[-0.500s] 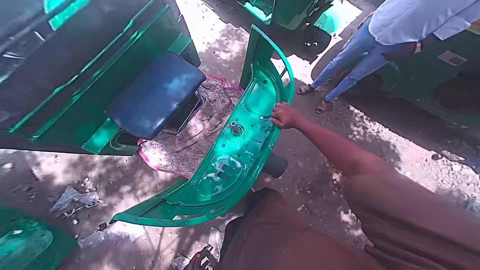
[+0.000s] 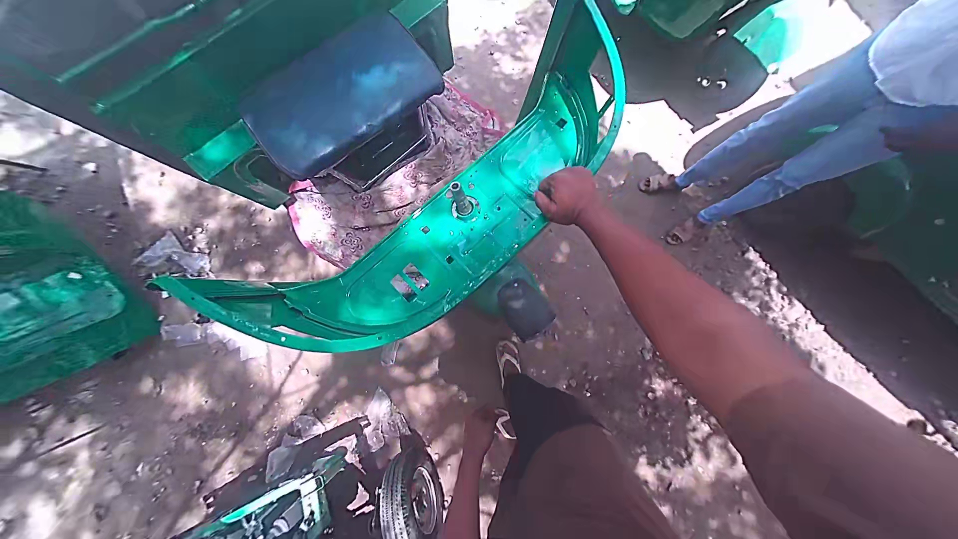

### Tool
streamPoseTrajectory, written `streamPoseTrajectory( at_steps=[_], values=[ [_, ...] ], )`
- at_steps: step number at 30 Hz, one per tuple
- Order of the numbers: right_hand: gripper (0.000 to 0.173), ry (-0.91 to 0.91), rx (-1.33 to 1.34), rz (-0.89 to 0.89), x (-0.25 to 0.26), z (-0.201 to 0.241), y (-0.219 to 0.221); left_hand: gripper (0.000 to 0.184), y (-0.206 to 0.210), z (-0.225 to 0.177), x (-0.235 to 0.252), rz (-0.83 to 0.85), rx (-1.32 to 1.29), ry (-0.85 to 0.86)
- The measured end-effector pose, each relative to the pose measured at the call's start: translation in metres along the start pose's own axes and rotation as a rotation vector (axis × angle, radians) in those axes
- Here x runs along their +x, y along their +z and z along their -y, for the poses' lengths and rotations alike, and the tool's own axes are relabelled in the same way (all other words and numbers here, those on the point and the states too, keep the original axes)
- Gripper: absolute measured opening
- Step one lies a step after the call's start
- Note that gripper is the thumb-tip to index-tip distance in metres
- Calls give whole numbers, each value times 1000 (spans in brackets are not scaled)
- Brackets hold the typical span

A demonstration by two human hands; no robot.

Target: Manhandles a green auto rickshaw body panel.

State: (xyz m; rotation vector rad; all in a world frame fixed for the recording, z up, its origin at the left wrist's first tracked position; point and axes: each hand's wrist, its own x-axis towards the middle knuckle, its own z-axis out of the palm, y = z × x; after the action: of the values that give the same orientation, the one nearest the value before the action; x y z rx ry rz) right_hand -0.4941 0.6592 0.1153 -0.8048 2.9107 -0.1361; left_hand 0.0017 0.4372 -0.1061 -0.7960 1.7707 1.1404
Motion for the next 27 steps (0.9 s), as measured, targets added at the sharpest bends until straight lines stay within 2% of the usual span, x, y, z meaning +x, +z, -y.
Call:
streamPoseTrajectory(
  at_steps=[2,4,7,10,13,16,20,22,24,27],
  values=[
    [51,25,17,8,-2,5,3,35,42,-5,-11,30,-164,-76],
    [51,30,16,-29,6,0,-1,37,73,-25,-1,79,-323,-106],
    [51,22,26,-68,11,-1,4,40,113,-50,9,12,-612,-128],
    [52,9,15,-80,24,-2,2,44,133,-91,48,-87,-927,-131],
    [50,9,22,-94,35,-5,6,54,153,-134,104,-157,-1138,-57],
    [49,48,49,-80,43,-8,-1,64,162,-194,150,-206,-1358,42],
    [46,16,62,-123,44,-2,5,71,159,-258,176,-260,-1632,66],
    [46,-8,48,-142,45,-4,5,64,155,-283,188,-426,-1737,50],
    [47,-4,32,-128,43,-8,5,57,160,-298,192,-615,-1715,-23],
    [48,-28,15,-146,44,-9,5,55,167,-310,194,-732,-1654,-47]
  ],
)
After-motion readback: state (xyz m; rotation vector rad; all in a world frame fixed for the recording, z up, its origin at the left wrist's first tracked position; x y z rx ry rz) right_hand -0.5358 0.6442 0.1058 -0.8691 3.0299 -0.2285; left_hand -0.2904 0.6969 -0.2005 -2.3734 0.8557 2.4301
